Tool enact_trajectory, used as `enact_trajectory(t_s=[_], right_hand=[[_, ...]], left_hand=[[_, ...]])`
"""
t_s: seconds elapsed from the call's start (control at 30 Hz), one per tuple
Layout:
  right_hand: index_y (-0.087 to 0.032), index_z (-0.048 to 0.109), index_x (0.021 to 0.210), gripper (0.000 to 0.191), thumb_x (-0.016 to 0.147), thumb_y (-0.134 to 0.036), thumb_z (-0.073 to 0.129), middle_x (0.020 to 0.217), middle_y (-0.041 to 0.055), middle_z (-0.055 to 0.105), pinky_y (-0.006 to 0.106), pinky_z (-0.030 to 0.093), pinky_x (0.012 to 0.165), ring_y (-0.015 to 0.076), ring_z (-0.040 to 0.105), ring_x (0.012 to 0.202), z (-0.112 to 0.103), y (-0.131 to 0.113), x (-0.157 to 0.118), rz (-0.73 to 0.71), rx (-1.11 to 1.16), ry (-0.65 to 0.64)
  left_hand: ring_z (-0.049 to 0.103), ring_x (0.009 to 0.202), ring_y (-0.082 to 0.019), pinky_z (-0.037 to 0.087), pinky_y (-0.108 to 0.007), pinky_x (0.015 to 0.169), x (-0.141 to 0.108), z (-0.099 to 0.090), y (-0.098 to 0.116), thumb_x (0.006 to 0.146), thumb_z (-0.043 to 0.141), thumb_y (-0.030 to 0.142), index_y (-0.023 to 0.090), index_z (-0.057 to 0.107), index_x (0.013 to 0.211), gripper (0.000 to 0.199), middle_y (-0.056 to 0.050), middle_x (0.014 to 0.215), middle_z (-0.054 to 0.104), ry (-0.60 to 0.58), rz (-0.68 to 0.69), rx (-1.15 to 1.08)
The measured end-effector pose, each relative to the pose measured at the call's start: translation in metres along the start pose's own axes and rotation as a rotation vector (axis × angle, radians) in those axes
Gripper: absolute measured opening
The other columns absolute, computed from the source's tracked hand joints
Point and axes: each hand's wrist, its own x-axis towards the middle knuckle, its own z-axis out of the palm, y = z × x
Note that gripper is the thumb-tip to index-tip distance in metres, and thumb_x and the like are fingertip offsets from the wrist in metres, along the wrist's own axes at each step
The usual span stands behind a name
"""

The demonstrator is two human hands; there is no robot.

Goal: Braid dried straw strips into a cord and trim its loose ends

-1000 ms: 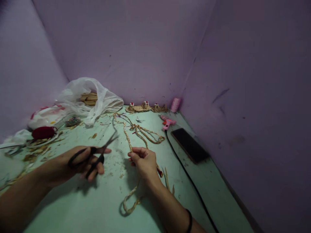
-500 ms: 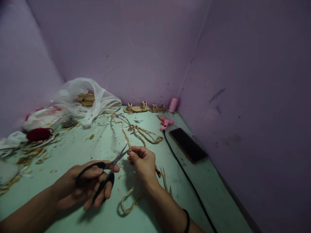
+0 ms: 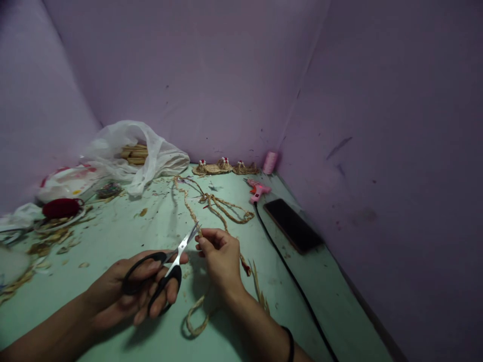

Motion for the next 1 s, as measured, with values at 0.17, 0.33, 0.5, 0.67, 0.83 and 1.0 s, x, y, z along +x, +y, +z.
enact_trajectory(t_s=[0.17, 0.33, 0.5, 0.67, 0.83, 1.0], right_hand=[[-0.013, 0.066, 0.072, 0.013, 0.061, -0.02, 0.065, 0.064, 0.004, 0.066, 0.026, 0.045, 0.055, 0.0125, 0.056, 0.056, -0.0002, 0.0017, -0.0008, -0.019, -0.021, -0.007], [-0.014, 0.066, 0.073, 0.013, 0.062, -0.019, 0.063, 0.068, 0.0044, 0.066, 0.026, 0.044, 0.055, 0.0123, 0.056, 0.056, 0.0003, 0.0017, -0.001, -0.035, -0.036, -0.008], [-0.014, 0.067, 0.072, 0.013, 0.061, -0.02, 0.064, 0.066, 0.0044, 0.066, 0.026, 0.044, 0.056, 0.0125, 0.055, 0.056, 0.0007, -0.0007, -0.0015, -0.048, -0.038, 0.003], [-0.013, 0.067, 0.072, 0.013, 0.061, -0.02, 0.063, 0.067, 0.0049, 0.066, 0.027, 0.044, 0.058, 0.0132, 0.056, 0.057, 0.0006, -0.001, -0.003, -0.07, -0.07, 0.009], [-0.013, 0.066, 0.074, 0.014, 0.063, -0.02, 0.063, 0.068, 0.0052, 0.066, 0.027, 0.045, 0.058, 0.0132, 0.056, 0.058, -0.0001, 0.0019, -0.0022, -0.074, -0.078, 0.005], [-0.014, 0.066, 0.072, 0.013, 0.062, -0.02, 0.063, 0.066, 0.0042, 0.066, 0.027, 0.045, 0.056, 0.0127, 0.056, 0.056, 0.0005, 0.0, -0.0019, -0.058, -0.051, 0.016]], left_hand=[[0.06, 0.051, -0.017, 0.042, -0.017, 0.037, -0.0008, 0.0025, 0.0013, 0.078, 0.05, 0.026, 0.004, 0.048, 0.114, 0.043, -0.017, 0.072, 0.065, 0.037, 0.04, -0.062], [0.06, 0.052, -0.016, 0.044, -0.018, 0.039, -0.0026, 0.0058, 0.0031, 0.078, 0.049, 0.025, 0.003, 0.048, 0.114, 0.043, -0.017, 0.073, 0.065, 0.063, 0.06, -0.063], [0.06, 0.052, -0.017, 0.044, -0.018, 0.037, -0.002, 0.0044, 0.001, 0.079, 0.048, 0.026, 0.003, 0.045, 0.117, 0.045, -0.017, 0.073, 0.065, 0.033, 0.049, -0.065], [0.061, 0.054, -0.017, 0.046, -0.019, 0.039, -0.0025, 0.0054, 0.0007, 0.078, 0.05, 0.024, 0.003, 0.045, 0.117, 0.045, -0.017, 0.074, 0.065, 0.022, 0.044, -0.078], [0.061, 0.052, -0.014, 0.045, -0.016, 0.038, -0.0036, 0.0067, 0.0016, 0.077, 0.052, 0.022, 0.004, 0.047, 0.116, 0.043, -0.015, 0.073, 0.066, 0.053, 0.036, -0.088], [0.059, 0.048, -0.012, 0.045, -0.015, 0.038, -0.0043, 0.006, -0.0008, 0.077, 0.054, 0.022, 0.005, 0.05, 0.112, 0.039, -0.012, 0.067, 0.065, 0.097, 0.046, -0.083]])
